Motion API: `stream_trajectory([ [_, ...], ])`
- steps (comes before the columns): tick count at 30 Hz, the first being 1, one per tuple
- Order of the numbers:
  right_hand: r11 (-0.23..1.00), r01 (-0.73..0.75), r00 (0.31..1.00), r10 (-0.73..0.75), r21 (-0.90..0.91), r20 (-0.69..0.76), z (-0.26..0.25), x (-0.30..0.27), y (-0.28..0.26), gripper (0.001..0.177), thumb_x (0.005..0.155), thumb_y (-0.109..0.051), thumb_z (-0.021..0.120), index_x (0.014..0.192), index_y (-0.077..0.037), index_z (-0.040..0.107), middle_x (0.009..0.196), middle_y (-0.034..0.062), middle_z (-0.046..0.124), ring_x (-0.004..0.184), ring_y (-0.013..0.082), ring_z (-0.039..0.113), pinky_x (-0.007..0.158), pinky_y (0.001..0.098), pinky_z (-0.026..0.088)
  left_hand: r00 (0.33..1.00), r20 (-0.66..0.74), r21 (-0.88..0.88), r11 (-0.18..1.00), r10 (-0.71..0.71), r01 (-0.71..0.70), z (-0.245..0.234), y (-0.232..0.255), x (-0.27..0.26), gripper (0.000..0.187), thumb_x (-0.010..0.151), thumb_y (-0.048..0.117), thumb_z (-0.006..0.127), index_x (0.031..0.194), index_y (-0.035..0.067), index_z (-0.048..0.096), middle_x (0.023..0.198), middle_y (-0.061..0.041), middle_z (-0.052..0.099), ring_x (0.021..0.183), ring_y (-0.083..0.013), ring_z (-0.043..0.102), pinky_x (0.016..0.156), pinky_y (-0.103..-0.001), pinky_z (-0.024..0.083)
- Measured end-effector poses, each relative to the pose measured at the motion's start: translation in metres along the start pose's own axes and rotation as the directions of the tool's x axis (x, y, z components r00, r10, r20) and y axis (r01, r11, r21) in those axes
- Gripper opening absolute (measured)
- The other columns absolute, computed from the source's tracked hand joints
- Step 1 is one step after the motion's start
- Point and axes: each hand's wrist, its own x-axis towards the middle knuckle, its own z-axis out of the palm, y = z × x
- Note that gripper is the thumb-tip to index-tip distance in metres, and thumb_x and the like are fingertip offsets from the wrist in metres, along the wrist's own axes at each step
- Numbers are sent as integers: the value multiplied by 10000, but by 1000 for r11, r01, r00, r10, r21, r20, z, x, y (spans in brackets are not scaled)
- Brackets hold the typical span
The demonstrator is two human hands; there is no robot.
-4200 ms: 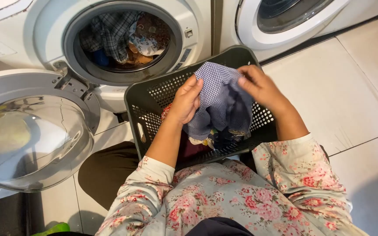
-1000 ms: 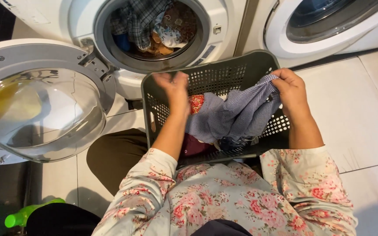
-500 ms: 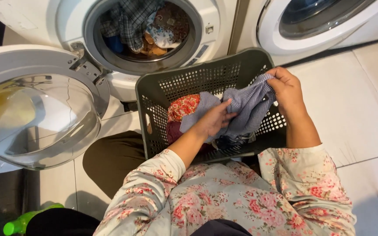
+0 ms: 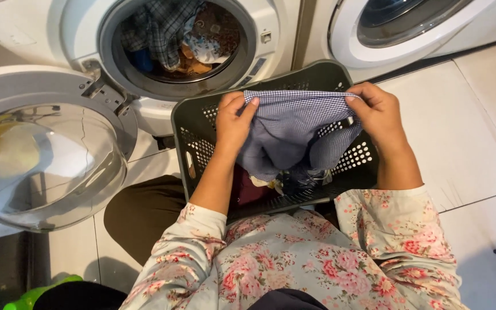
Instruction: Loading various items of clothing from a laundry basket into a front-loading washing machine.
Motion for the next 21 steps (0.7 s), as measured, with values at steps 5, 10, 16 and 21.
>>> stream_trajectory([
  [5,986,-23,999,28,-163,28,-2,2,20,74,995,-106,700,1048,-118,751,860,67,693,875,151,628,845,342,500,995,7,-84,992,96,-95,-9,16,-1,179,942,245,750,963,68,760,1222,-80,622,1101,-257,582,1012,-380,439],
  [10,931,282,929,-204,-233,308,9,7,1,281,966,-212,690,1150,1,695,1059,299,653,1087,519,603,966,572,454,980,198,-302,952,16,45,14,8,-18,209,996,168,694,1131,17,746,1242,-119,703,1237,-255,611,1097,-423,448],
  [16,969,209,923,-152,-130,353,65,-10,12,266,925,-123,746,1175,-60,683,886,139,712,881,292,684,793,442,521,918,338,-372,925,208,-72,47,13,-33,131,915,76,762,1045,73,779,1189,-76,714,1160,-218,659,1024,-355,501],
  [21,979,-134,985,114,151,132,70,2,48,43,974,-162,697,994,-164,734,752,-45,647,770,64,571,769,236,479,906,424,-298,944,-1,140,64,-13,-36,863,720,225,968,1373,60,429,1180,-200,663,1110,-362,681,1014,-443,511],
])
